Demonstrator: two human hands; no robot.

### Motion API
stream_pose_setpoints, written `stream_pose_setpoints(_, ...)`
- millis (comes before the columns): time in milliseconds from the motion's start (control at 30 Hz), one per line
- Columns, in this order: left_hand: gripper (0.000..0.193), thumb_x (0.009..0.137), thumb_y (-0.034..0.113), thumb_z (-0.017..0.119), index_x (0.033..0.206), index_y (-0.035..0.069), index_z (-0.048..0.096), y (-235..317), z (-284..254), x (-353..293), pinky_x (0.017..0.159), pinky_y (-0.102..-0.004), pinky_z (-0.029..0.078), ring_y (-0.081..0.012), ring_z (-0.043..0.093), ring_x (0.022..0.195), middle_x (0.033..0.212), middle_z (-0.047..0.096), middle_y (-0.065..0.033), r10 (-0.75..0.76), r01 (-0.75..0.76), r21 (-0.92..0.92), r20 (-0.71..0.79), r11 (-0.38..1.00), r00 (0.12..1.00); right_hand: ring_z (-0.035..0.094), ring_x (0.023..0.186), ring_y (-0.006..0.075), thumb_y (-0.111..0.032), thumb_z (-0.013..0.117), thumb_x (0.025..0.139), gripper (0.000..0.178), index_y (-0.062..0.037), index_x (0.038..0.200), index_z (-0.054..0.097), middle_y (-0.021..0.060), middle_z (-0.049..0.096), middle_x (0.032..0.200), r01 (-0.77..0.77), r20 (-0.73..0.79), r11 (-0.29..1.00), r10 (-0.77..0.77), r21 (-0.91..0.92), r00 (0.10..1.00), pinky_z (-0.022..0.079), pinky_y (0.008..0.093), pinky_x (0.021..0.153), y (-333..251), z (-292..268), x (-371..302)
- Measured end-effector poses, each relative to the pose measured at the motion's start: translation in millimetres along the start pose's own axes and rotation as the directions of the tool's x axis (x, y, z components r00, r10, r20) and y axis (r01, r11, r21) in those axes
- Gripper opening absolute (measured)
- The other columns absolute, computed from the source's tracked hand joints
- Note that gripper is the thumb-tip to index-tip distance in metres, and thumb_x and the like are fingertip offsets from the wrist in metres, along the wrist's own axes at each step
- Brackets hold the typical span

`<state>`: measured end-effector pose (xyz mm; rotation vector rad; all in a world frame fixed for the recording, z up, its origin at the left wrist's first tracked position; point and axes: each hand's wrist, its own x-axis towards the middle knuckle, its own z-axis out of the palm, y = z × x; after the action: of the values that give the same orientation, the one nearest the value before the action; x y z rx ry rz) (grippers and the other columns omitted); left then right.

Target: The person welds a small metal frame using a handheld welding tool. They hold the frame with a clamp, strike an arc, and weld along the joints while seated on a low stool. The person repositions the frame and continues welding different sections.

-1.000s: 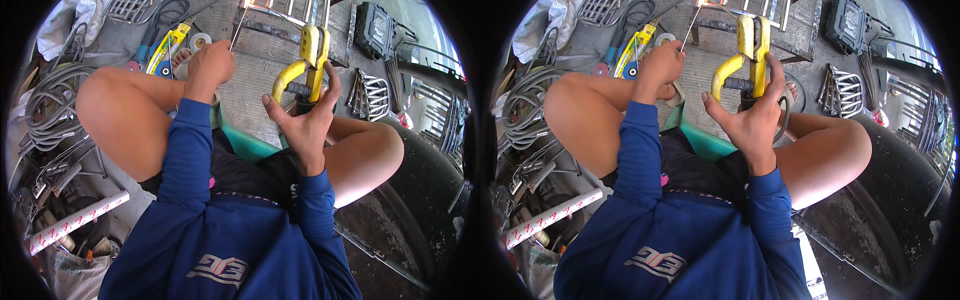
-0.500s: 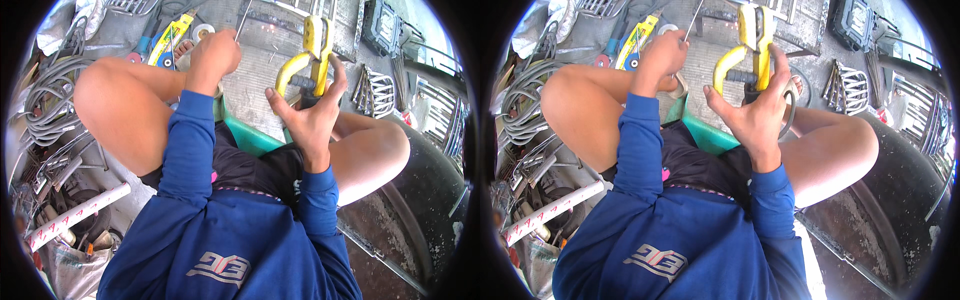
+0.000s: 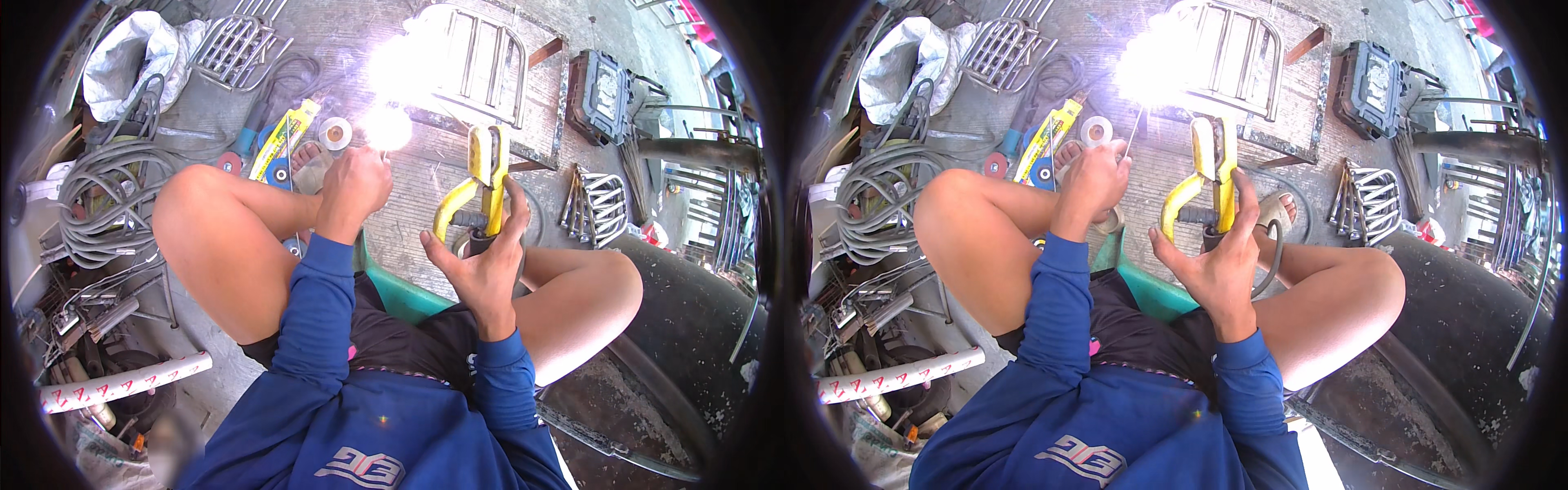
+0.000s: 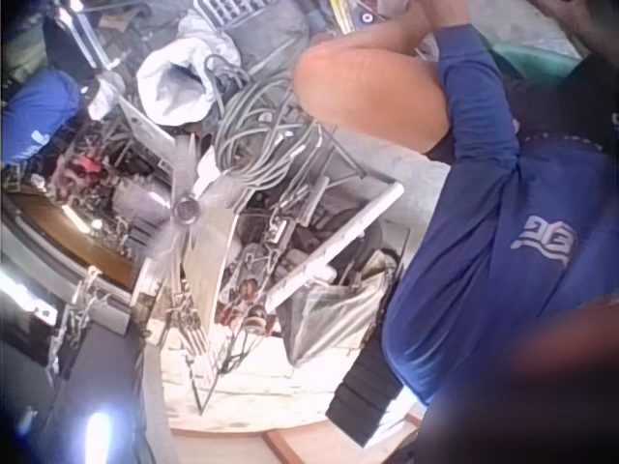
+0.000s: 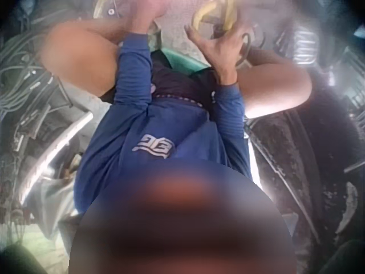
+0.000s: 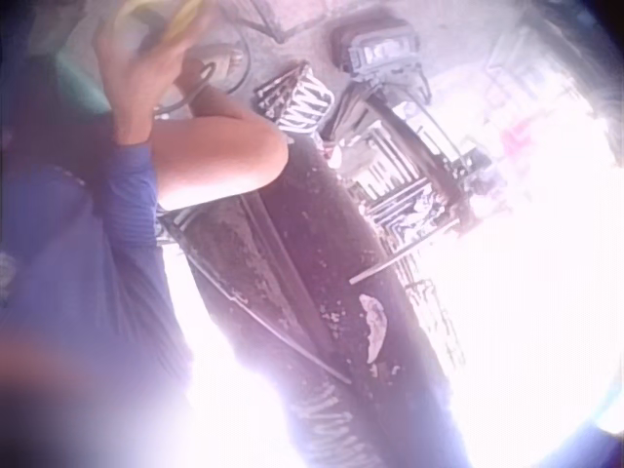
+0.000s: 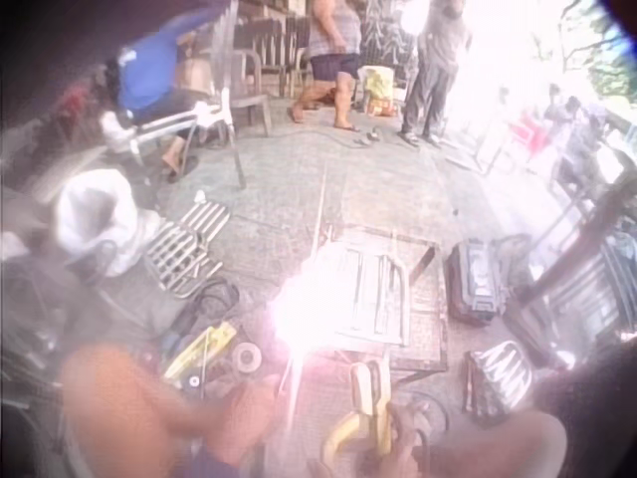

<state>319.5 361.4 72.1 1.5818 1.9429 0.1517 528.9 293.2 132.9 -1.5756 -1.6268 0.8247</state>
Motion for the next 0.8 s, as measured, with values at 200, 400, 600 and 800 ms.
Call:
stream_pose_setpoints(200,0.033,0.104,0.025,0.059,0.126,0.003,0.069,4,-2,-3,0.095,-0.0541,0.056,-0.0476,0.070,0.110,0.109,0.074,-0.0307,0.050,-0.051,-0.037,-0.019,0.998,0.999,0.072,0.104,0.0287,-0.025,0.099,0.072,0.117,-0.0033,0.161,0.026,0.0236,0.067,0.122,-0.061,-0.004,0.998,0.061,0.018,0.998,0.059,0.0402,0.092,0,0,0)
stream_pose_setpoints(400,0.032,0.103,0.022,0.062,0.124,0.000,0.071,18,-13,-4,0.093,-0.0553,0.056,-0.0488,0.071,0.105,0.106,0.075,-0.0301,-0.019,0.020,-0.045,0.026,0.999,0.999,0.071,0.105,0.0261,-0.023,0.099,0.072,0.117,-0.0046,0.161,0.026,0.0223,0.068,0.120,-0.023,-0.021,1.000,0.023,0.013,1.000,0.058,0.0403,0.094,4,0,1)
stream_pose_setpoints(600,0.024,0.100,0.018,0.063,0.110,-0.001,0.072,12,-2,-4,0.093,-0.0571,0.056,-0.0499,0.071,0.102,0.101,0.074,-0.0309,0.020,-0.025,-0.102,-0.050,0.994,0.999,0.072,0.102,0.0258,-0.024,0.099,0.072,0.116,-0.0049,0.160,0.026,0.0226,0.069,0.121,0.034,-0.010,0.998,-0.035,-0.045,0.999,0.058,0.0396,0.092,5,1,0)
stream_pose_setpoints(800,0.034,0.098,0.025,0.061,0.125,0.008,0.071,-6,11,-3,0.101,-0.0501,0.055,-0.0434,0.067,0.116,0.127,0.072,-0.0195,0.227,-0.213,0.143,-0.096,0.967,0.969,0.070,0.090,0.0187,-0.024,0.100,0.073,0.114,-0.0062,0.160,0.028,0.0175,0.069,0.114,-0.033,0.021,0.996,0.032,0.083,0.999,0.057,0.0325,0.077,1,1,1)
